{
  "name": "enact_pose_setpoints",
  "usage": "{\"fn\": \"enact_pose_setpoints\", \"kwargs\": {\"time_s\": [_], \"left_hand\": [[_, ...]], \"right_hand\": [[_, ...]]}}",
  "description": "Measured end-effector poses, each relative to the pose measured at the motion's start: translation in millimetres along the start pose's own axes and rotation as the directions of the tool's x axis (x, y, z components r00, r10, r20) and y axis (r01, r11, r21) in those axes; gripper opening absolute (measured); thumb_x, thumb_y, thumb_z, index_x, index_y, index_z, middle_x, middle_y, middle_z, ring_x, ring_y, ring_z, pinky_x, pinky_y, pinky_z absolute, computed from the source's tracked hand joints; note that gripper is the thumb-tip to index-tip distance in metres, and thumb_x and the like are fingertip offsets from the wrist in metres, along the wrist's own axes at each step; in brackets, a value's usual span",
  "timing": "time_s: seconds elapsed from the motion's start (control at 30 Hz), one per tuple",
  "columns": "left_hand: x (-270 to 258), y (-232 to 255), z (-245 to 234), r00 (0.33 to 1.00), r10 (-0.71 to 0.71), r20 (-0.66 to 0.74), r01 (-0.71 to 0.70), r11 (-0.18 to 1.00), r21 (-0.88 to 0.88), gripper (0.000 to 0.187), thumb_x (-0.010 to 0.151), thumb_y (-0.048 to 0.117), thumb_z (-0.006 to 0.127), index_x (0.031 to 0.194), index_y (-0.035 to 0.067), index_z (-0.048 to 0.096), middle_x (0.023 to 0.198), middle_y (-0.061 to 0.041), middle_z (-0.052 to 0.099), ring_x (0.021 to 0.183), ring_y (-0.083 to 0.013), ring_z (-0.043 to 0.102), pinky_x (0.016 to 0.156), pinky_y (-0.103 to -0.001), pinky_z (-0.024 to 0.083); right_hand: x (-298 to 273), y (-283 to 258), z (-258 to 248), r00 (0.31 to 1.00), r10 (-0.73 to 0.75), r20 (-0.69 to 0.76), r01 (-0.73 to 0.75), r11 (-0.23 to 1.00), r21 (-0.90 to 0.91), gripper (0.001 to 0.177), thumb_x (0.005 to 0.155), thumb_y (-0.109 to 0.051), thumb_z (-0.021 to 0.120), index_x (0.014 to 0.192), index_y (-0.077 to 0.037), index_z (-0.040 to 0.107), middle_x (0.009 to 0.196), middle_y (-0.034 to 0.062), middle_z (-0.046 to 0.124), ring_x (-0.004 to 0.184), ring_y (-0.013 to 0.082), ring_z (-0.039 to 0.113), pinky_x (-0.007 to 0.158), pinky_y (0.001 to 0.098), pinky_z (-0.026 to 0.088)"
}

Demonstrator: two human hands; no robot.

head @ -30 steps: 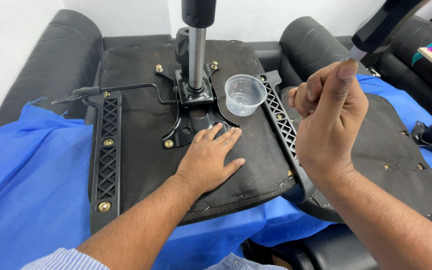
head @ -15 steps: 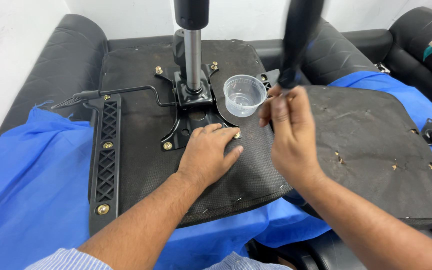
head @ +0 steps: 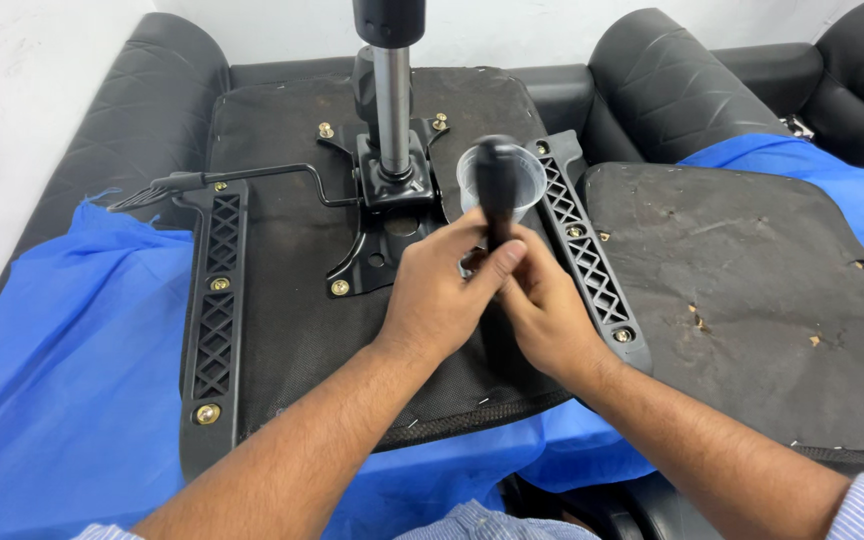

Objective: The person uses a screwdriver to tighten screws on a black metal frame attached to a chair base. The person holds the frame steady with one hand while turning the screwdriver with the other, working on multiple fasteners in sequence.

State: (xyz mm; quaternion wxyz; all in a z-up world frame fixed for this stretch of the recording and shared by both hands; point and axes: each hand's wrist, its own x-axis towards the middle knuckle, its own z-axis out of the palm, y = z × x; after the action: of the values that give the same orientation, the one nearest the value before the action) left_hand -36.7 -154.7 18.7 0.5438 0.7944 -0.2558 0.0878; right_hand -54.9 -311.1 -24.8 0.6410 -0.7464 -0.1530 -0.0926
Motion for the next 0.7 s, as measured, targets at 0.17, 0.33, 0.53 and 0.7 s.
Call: {"fn": "enact_pose_setpoints", "kwargs": {"time_s": [0.17,0.33,0.53,0.7], "left_hand": [[8,-16,-1,0.956,0.252,-0.152,-0.245,0.968,0.059,0.044,0.106,0.036,0.061,0.135,0.004,0.062,0.127,-0.019,0.070,0.115,-0.0270,0.071,0.094,-0.038,0.058],[2,-37,-5,0.999,-0.027,-0.043,0.040,0.939,0.343,0.040,0.087,0.034,0.075,0.118,0.010,0.072,0.107,-0.008,0.075,0.100,-0.0256,0.070,0.089,-0.041,0.056],[11,-39,8,0.996,-0.078,0.034,0.049,0.847,0.529,0.028,0.084,0.039,0.079,0.103,0.018,0.079,0.093,0.002,0.075,0.096,-0.0233,0.064,0.091,-0.043,0.050],[15,-38,9,0.991,-0.126,0.045,0.081,0.834,0.545,0.021,0.088,0.038,0.076,0.099,0.022,0.081,0.092,0.006,0.076,0.093,-0.0194,0.064,0.091,-0.041,0.050]], "right_hand": [[12,0,-14,0.987,-0.069,-0.147,0.081,0.994,0.078,0.033,0.107,-0.006,0.052,0.139,-0.003,0.045,0.125,0.0123,0.064,0.117,0.0207,0.068,0.101,0.0349,0.057],[24,4,-34,0.977,-0.029,-0.211,0.078,0.971,0.227,0.035,0.108,-0.005,0.050,0.139,-0.008,0.034,0.121,0.0149,0.065,0.113,0.0249,0.072,0.102,0.0394,0.062],[29,1,-32,0.970,0.007,-0.242,0.052,0.970,0.238,0.023,0.110,-0.012,0.049,0.128,-0.009,0.035,0.119,0.0136,0.064,0.108,0.0252,0.075,0.096,0.0415,0.068],[31,-1,-27,0.974,-0.052,-0.222,0.074,0.993,0.093,0.023,0.111,-0.013,0.052,0.127,-0.007,0.036,0.114,0.0135,0.067,0.107,0.0239,0.075,0.093,0.0393,0.068]]}}
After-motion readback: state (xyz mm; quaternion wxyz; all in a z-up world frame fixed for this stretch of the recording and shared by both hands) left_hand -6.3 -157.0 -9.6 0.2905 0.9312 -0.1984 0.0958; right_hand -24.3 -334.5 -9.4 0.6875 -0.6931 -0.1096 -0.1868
